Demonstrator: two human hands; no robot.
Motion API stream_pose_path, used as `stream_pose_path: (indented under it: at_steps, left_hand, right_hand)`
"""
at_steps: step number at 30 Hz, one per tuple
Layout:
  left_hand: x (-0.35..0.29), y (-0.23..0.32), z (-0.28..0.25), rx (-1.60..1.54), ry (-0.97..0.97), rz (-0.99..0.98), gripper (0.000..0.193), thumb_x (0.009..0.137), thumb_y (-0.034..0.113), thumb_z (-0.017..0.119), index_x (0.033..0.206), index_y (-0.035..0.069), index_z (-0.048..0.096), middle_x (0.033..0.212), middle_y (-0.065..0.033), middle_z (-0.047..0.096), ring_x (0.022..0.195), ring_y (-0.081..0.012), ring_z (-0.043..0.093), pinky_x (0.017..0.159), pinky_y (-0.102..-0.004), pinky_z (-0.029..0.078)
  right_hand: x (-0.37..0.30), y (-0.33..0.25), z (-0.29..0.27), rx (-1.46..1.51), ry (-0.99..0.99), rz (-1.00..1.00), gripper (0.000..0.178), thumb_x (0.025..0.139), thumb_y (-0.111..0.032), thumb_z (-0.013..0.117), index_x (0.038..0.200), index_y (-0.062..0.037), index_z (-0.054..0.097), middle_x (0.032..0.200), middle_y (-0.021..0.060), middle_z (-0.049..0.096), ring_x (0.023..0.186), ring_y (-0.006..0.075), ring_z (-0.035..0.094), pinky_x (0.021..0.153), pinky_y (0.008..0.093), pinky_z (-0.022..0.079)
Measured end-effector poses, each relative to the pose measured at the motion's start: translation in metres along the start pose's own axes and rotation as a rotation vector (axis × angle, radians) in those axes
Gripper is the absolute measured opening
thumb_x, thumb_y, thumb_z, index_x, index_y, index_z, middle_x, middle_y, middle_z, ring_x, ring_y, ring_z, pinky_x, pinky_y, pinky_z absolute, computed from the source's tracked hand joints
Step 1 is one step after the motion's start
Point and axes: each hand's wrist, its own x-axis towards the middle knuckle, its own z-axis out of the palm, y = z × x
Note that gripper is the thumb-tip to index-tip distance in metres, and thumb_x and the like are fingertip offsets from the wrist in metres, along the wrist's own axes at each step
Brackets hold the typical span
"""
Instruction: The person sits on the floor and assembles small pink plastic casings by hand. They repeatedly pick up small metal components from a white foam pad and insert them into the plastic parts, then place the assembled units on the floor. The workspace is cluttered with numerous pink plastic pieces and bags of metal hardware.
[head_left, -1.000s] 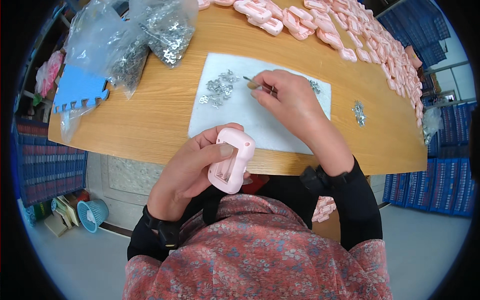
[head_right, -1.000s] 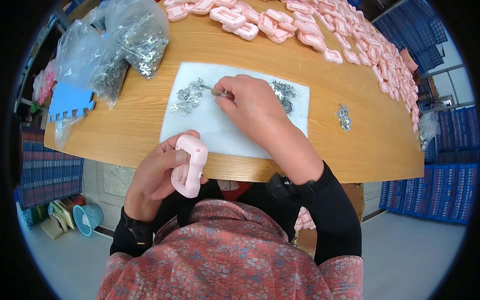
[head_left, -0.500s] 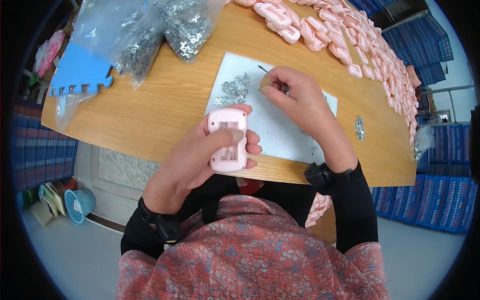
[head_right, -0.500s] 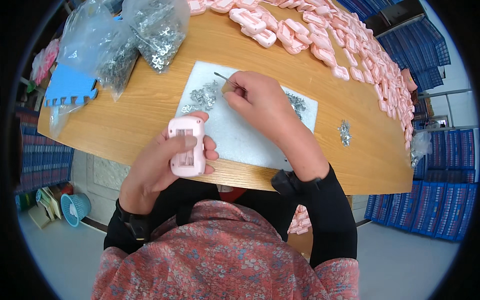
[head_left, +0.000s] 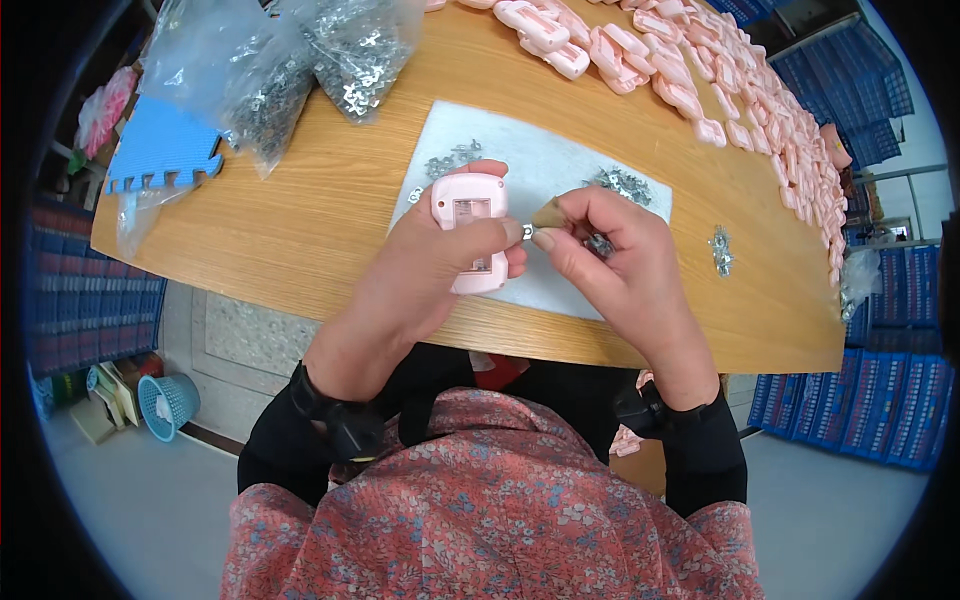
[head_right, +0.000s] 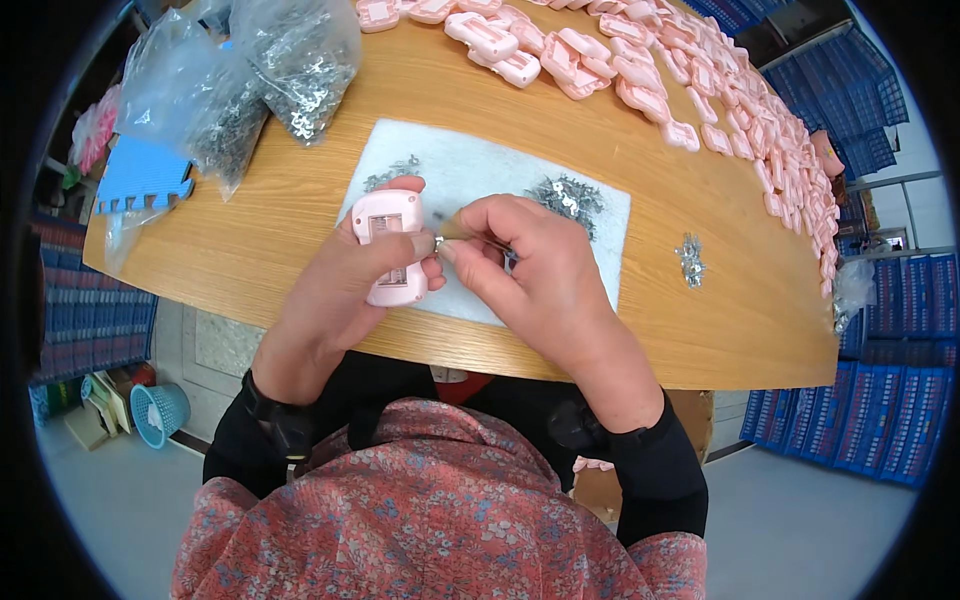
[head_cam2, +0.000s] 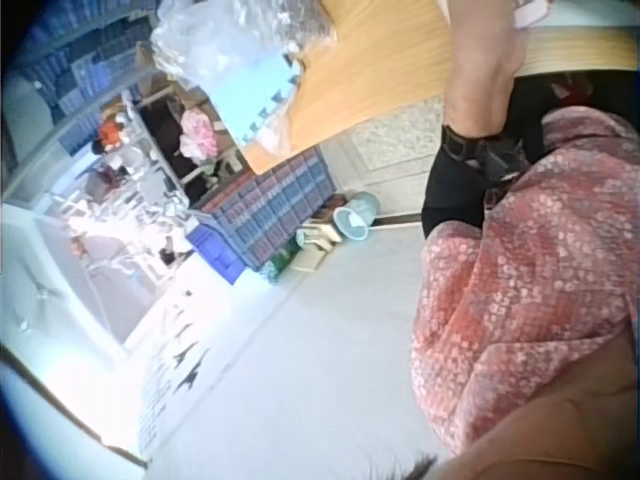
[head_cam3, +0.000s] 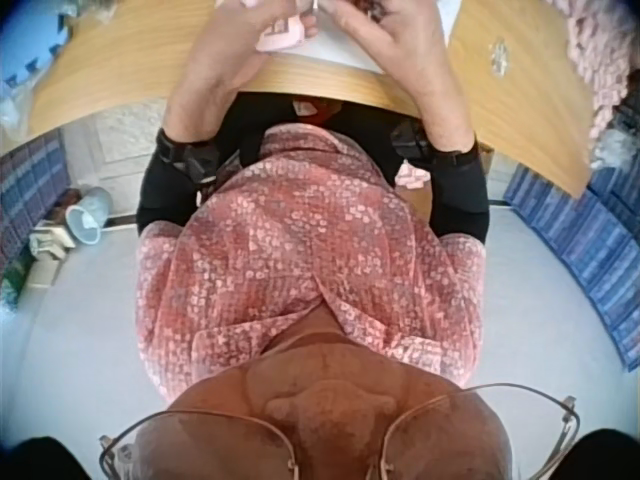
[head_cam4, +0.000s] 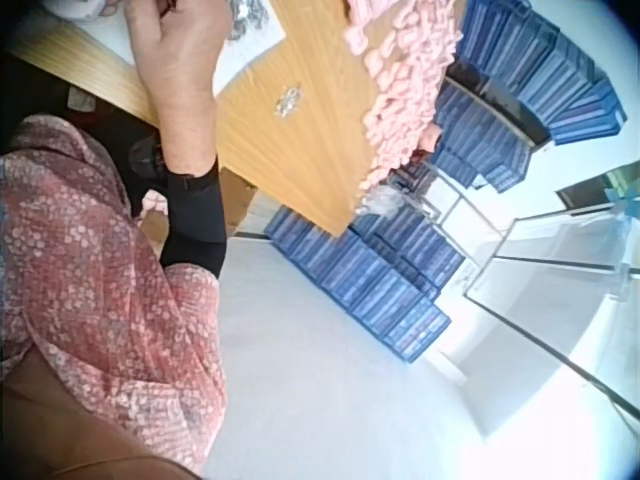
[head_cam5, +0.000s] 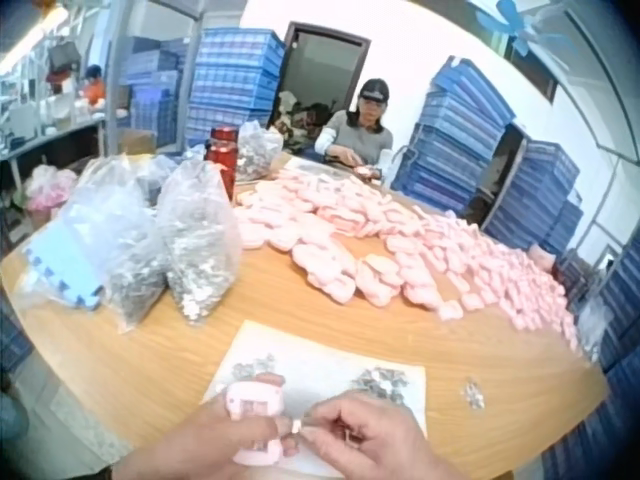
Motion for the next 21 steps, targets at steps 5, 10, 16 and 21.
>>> stream_pose_path:
  at_steps: [5,10,16,21]
  left_hand:
    - [-0.003,-0.006,0.008,0.173,-0.003,0.086,0.052,0.083,0.003,0.072,0.131,0.006,0.050,0.095,-0.0053,0.059,0.077,-0.0171,0.067,0.069,-0.0307,0.058]
    - [-0.002,-0.007,0.011,0.146,-0.026,0.006,0.054,0.087,0.005,0.068,0.136,0.007,0.046,0.097,-0.0072,0.062,0.081,-0.0204,0.068,0.074,-0.0375,0.060]
    - [0.002,-0.004,0.007,0.003,-0.097,-0.099,0.045,0.103,0.029,0.035,0.140,0.004,0.042,0.098,-0.0130,0.064,0.084,-0.0250,0.068,0.077,-0.0458,0.060]
    - [0.003,-0.005,0.005,-0.012,-0.118,-0.206,0.053,0.105,0.035,0.021,0.144,0.002,0.037,0.101,-0.0138,0.065,0.085,-0.0263,0.068,0.079,-0.0489,0.060]
  right_hand:
    - [-0.007,0.008,-0.004,0.320,-0.063,0.279,0.013,0.088,-0.013,0.067,0.088,-0.0007,0.063,0.075,-0.0021,0.055,0.070,0.0045,0.046,0.063,0.0242,0.042]
    - [-0.008,0.013,-0.006,0.411,-0.083,0.341,0.013,0.089,-0.014,0.065,0.090,-0.0006,0.062,0.078,-0.0049,0.056,0.071,0.0037,0.045,0.064,0.0229,0.041]
    - [-0.001,0.017,-0.004,0.376,-0.028,0.241,0.009,0.090,-0.010,0.063,0.090,-0.0016,0.060,0.080,-0.0055,0.053,0.072,0.0028,0.045,0.063,0.0211,0.039]
    - [0.003,0.014,-0.004,0.144,-0.081,0.136,0.009,0.088,-0.008,0.064,0.087,-0.0006,0.059,0.077,-0.0034,0.053,0.071,0.0041,0.047,0.063,0.0215,0.039]
